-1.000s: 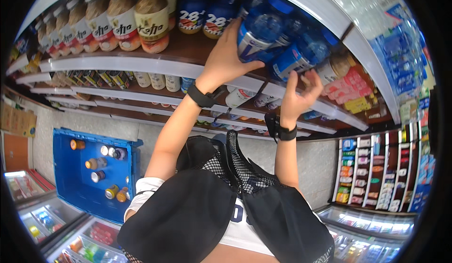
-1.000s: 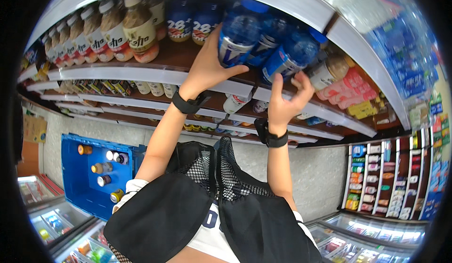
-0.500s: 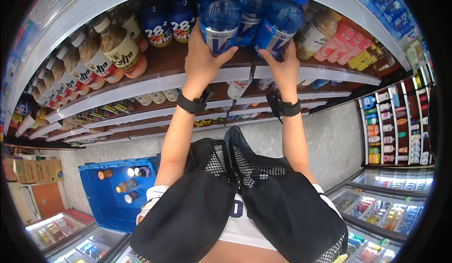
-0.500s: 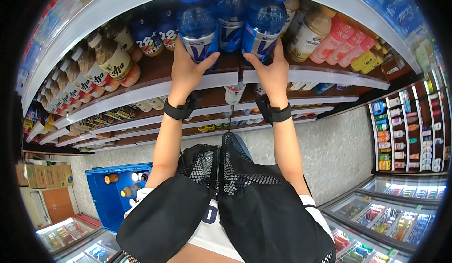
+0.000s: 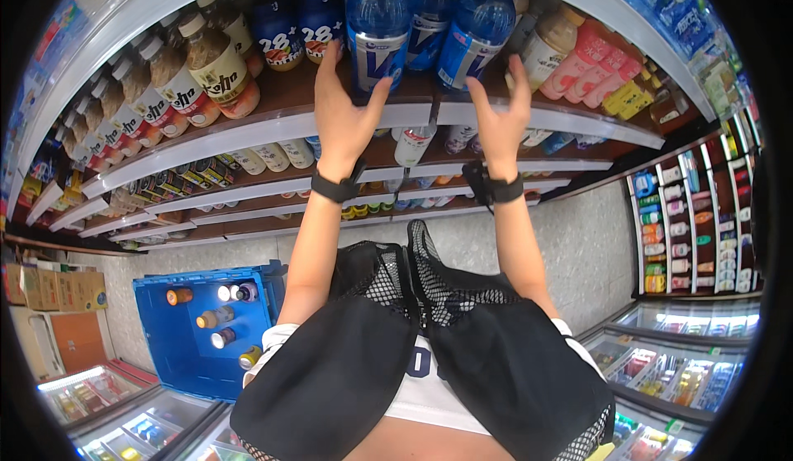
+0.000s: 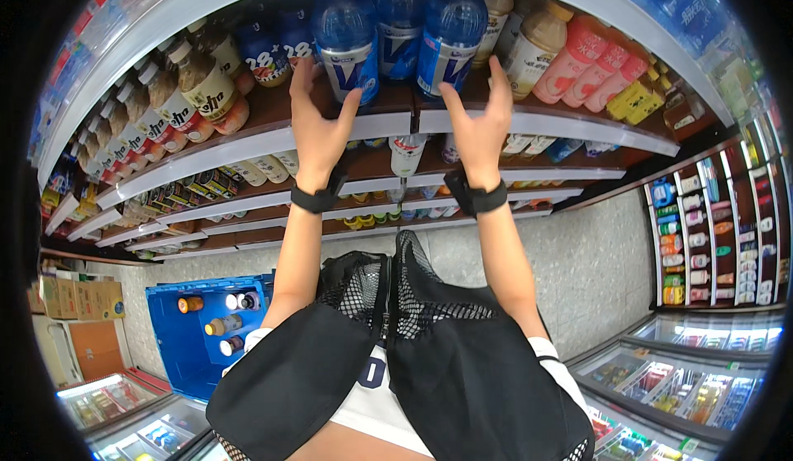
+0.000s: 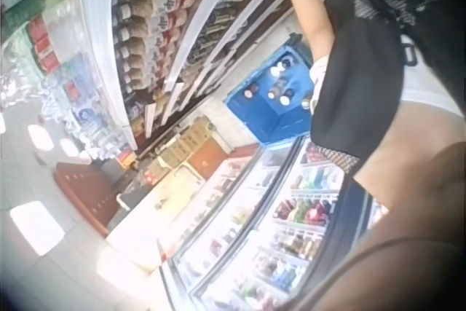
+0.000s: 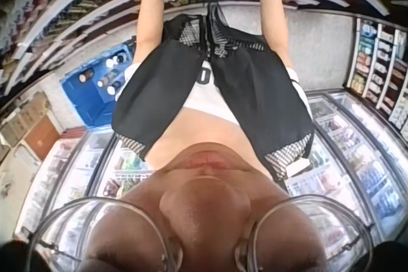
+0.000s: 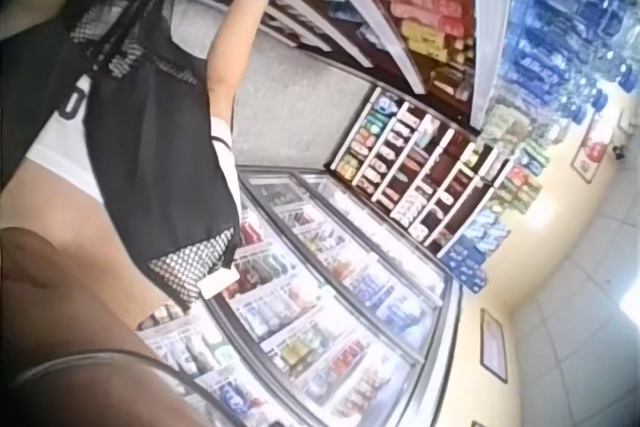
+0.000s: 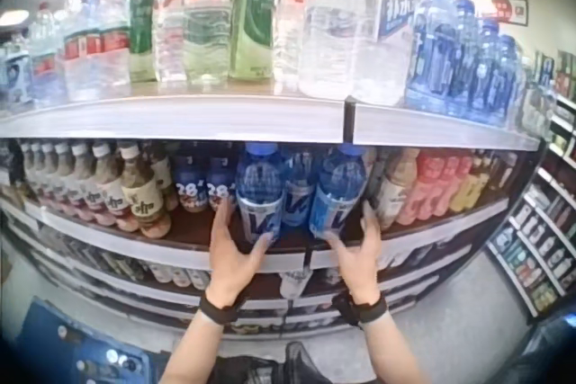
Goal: Restocking various bottled and canned drinks from a plastic crate onto supermarket shelves.
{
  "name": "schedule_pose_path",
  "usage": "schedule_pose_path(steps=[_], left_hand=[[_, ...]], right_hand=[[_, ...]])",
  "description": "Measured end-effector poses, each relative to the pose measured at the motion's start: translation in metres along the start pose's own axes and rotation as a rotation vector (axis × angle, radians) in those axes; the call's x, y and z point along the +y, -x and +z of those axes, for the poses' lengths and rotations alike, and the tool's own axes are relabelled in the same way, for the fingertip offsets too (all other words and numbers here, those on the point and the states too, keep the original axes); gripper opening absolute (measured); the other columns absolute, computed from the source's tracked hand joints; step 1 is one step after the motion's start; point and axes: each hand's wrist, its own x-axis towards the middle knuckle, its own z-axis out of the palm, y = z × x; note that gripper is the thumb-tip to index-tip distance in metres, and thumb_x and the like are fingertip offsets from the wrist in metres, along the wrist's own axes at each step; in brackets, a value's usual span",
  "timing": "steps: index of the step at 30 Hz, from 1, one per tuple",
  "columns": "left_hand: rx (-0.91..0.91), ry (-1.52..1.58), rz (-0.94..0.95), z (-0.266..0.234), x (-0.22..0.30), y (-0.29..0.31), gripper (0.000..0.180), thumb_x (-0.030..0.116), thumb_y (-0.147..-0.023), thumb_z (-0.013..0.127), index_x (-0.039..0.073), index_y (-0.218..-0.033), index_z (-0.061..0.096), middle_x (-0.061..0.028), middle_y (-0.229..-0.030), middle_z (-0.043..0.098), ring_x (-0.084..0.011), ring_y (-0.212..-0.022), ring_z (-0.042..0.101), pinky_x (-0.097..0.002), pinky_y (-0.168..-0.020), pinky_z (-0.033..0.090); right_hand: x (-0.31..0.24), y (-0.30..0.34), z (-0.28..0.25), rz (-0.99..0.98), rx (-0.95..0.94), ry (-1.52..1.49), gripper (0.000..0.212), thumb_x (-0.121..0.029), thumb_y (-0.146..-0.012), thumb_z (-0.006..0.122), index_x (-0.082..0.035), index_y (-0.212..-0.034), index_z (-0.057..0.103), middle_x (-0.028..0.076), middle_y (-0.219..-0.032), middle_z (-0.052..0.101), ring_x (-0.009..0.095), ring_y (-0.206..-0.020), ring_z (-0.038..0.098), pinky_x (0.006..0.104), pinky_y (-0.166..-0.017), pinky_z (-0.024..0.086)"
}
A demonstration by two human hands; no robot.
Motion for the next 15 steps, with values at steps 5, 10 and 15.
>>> schedule_pose_path(steps=[5, 10, 15], left_hand=[[0.031, 0.033, -0.086, -0.006, 0.024, 0.037, 0.068, 0.018, -0.082, 0.072, -0.004, -0.136, 0.037, -0.0227, -0.131, 0.050, -0.0315, -0.120, 0.052, -0.0396, -0.102, 0.039], [-0.057, -0.028, -0.089, -0.010, 0.056, 0.077, 0.057, 0.012, -0.084, 0.069, -0.001, -0.133, 0.043, -0.0191, -0.126, 0.056, -0.0295, -0.116, 0.055, -0.0383, -0.099, 0.042], [-0.133, 0.019, -0.180, -0.019, 0.088, 0.133, 0.049, 0.008, -0.081, 0.070, 0.001, -0.125, 0.051, -0.0147, -0.112, 0.065, -0.0287, -0.104, 0.062, -0.0365, -0.090, 0.048]], right_hand=[[-0.059, -0.001, -0.046, -0.100, -0.015, -0.193, 0.059, -0.012, -0.075, 0.079, 0.001, -0.126, 0.053, 0.016, -0.125, 0.058, 0.027, -0.114, 0.056, 0.0370, -0.097, 0.044], [-0.142, -0.019, -0.125, -0.347, -0.212, -0.508, 0.086, -0.038, -0.081, 0.075, 0.002, -0.142, 0.029, 0.029, -0.130, 0.050, 0.039, -0.118, 0.053, 0.0475, -0.099, 0.044], [-0.184, -0.015, -0.205, -0.577, 0.070, -0.771, 0.095, -0.077, -0.070, 0.059, -0.020, -0.142, 0.035, 0.009, -0.131, 0.053, 0.030, -0.111, 0.051, 0.0437, -0.090, 0.040]])
